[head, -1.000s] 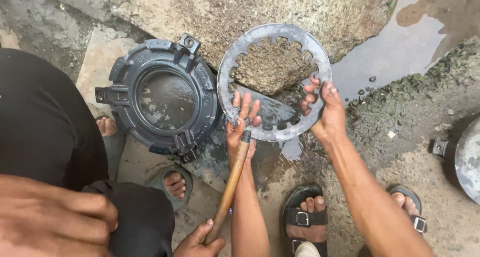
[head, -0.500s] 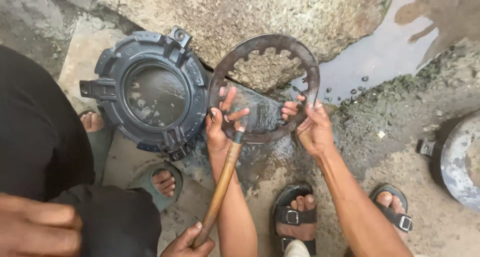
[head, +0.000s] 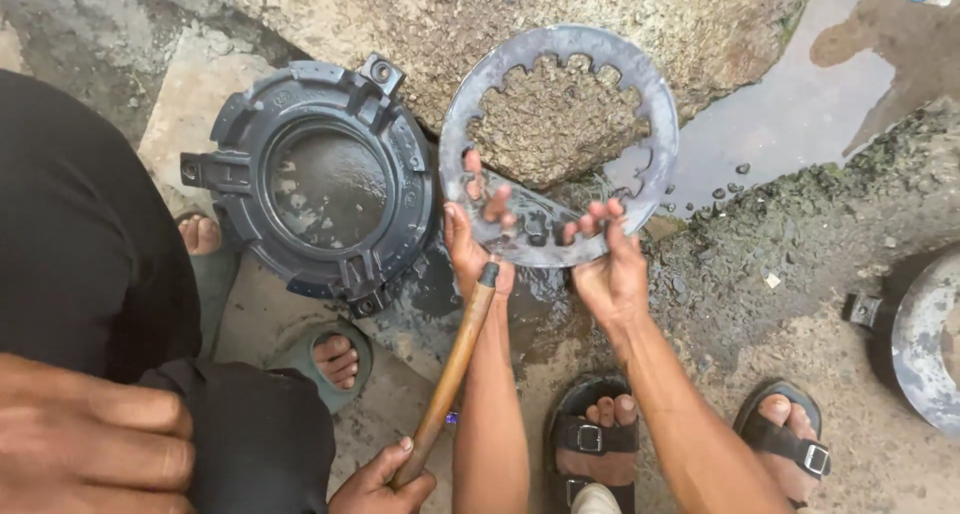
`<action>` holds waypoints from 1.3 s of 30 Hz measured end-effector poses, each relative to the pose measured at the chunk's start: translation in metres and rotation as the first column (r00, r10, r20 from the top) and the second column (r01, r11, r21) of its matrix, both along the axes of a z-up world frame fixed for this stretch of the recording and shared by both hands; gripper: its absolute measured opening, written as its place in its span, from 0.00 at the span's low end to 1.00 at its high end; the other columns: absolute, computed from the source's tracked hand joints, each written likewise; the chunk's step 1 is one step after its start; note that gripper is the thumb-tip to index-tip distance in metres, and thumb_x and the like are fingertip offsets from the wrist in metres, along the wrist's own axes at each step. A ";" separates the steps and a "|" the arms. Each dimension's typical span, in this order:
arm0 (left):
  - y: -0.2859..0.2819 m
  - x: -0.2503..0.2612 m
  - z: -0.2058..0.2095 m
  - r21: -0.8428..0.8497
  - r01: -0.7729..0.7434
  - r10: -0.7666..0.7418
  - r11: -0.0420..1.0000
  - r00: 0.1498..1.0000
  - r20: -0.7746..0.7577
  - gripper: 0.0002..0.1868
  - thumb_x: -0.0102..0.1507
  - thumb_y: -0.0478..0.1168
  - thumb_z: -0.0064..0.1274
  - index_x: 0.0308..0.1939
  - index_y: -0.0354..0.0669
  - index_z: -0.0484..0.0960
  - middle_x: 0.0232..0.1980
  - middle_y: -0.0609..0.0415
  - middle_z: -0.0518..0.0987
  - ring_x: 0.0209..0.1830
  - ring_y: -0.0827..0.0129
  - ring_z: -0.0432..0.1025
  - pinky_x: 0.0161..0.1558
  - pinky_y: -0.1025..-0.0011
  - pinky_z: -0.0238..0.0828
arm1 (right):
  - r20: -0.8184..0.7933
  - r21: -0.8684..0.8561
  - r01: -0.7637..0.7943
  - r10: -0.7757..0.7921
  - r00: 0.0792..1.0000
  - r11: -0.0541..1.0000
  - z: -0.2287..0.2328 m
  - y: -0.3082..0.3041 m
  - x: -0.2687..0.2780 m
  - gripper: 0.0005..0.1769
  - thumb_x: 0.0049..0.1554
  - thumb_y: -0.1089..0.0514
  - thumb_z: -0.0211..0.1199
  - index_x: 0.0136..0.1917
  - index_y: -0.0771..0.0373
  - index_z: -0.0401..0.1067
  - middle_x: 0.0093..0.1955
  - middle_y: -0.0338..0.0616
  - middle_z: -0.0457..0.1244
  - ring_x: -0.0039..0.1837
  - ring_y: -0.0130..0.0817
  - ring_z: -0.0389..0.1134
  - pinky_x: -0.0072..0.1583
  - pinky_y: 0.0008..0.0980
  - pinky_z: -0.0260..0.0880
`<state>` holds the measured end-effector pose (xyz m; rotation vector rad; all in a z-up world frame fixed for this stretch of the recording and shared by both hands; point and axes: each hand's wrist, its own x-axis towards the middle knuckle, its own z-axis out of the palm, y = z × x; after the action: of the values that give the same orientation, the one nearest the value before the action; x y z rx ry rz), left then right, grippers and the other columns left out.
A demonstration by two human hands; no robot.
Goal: Cleaning and inspecting vehicle clutch plates and housing on a concrete floor.
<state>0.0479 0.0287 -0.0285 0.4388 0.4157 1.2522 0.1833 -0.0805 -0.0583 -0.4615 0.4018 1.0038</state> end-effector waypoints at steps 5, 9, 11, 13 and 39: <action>0.013 -0.029 0.007 0.034 0.129 -0.129 0.991 0.991 0.023 0.30 0.80 0.50 0.40 0.80 0.34 0.60 0.84 0.47 0.62 0.55 0.60 0.79 0.44 0.72 0.76 | 0.227 -0.034 -0.392 0.389 0.893 0.919 0.030 -0.013 0.023 0.16 0.65 0.60 0.56 0.66 0.61 0.67 0.62 0.50 0.68 0.65 0.44 0.71 0.72 0.51 0.69; 0.022 -0.037 0.008 0.021 0.312 -0.306 0.950 0.941 -0.147 0.33 0.77 0.51 0.40 0.79 0.31 0.59 0.80 0.40 0.64 0.64 0.51 0.77 0.47 0.67 0.78 | 0.271 -0.098 -0.303 0.319 0.908 0.948 0.046 -0.006 0.057 0.25 0.62 0.51 0.54 0.70 0.60 0.65 0.58 0.56 0.71 0.56 0.46 0.74 0.62 0.46 0.73; 0.022 -0.026 0.024 -0.019 0.285 -0.286 0.958 0.951 -0.117 0.33 0.76 0.51 0.41 0.79 0.34 0.57 0.81 0.41 0.62 0.69 0.51 0.73 0.52 0.64 0.77 | 0.318 -0.156 -0.310 0.345 0.883 0.938 0.019 -0.020 0.065 0.24 0.66 0.51 0.55 0.72 0.63 0.65 0.58 0.55 0.70 0.55 0.43 0.74 0.60 0.45 0.73; 0.017 -0.020 0.022 -0.062 0.255 -0.260 0.965 0.961 -0.091 0.34 0.75 0.52 0.41 0.80 0.37 0.56 0.82 0.42 0.60 0.74 0.51 0.68 0.57 0.62 0.77 | 0.361 -0.213 -0.317 0.376 0.854 0.924 0.008 -0.028 0.069 0.23 0.70 0.52 0.56 0.74 0.65 0.65 0.57 0.53 0.69 0.53 0.39 0.73 0.58 0.44 0.73; -0.037 -0.018 -0.019 -0.141 0.349 -0.131 0.926 0.649 0.749 0.35 0.76 0.58 0.31 0.81 0.43 0.50 0.82 0.39 0.55 0.79 0.47 0.58 0.75 0.44 0.53 | 0.149 0.155 -0.533 0.514 0.845 0.831 0.108 0.155 -0.111 0.30 0.65 0.47 0.60 0.77 0.57 0.63 0.50 0.41 0.69 0.42 0.24 0.64 0.48 0.31 0.70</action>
<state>0.0299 -0.0081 -0.0477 -0.2670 -0.1683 0.9810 0.0723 0.0747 0.0501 -0.4556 0.0765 1.5344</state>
